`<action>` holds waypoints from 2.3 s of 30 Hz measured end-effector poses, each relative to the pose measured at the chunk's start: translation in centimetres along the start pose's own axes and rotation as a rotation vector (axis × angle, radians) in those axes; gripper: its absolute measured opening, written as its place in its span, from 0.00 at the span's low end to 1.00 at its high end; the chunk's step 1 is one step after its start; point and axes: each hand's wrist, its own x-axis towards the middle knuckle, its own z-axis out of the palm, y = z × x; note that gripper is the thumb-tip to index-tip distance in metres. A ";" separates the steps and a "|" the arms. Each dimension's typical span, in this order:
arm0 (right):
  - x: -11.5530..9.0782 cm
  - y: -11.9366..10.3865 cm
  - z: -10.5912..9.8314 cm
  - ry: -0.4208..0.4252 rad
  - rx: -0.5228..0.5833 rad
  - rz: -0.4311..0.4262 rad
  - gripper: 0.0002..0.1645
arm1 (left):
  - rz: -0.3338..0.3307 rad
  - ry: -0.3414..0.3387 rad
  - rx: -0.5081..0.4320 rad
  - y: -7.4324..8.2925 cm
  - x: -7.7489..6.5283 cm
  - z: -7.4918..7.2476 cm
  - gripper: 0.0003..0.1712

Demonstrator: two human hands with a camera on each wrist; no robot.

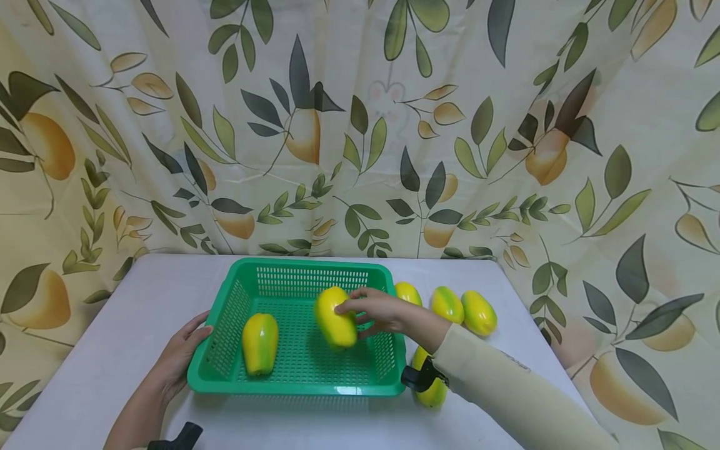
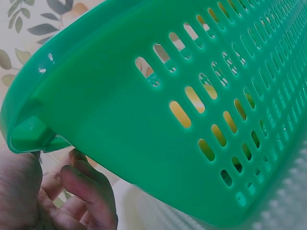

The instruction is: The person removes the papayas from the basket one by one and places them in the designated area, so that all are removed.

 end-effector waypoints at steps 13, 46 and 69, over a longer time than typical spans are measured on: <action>-1.5 0.8 -1.0 -0.031 0.007 0.025 0.41 | 0.013 -0.013 0.009 0.1 -0.2 0.0 0.40; -5.4 1.7 -3.6 -0.003 0.069 0.050 0.43 | 0.008 -0.036 -0.017 -0.1 0.0 -0.3 0.40; -7.3 2.6 -5.9 -0.004 0.050 0.066 0.43 | 0.007 -0.028 -0.003 -0.3 0.1 -0.2 0.40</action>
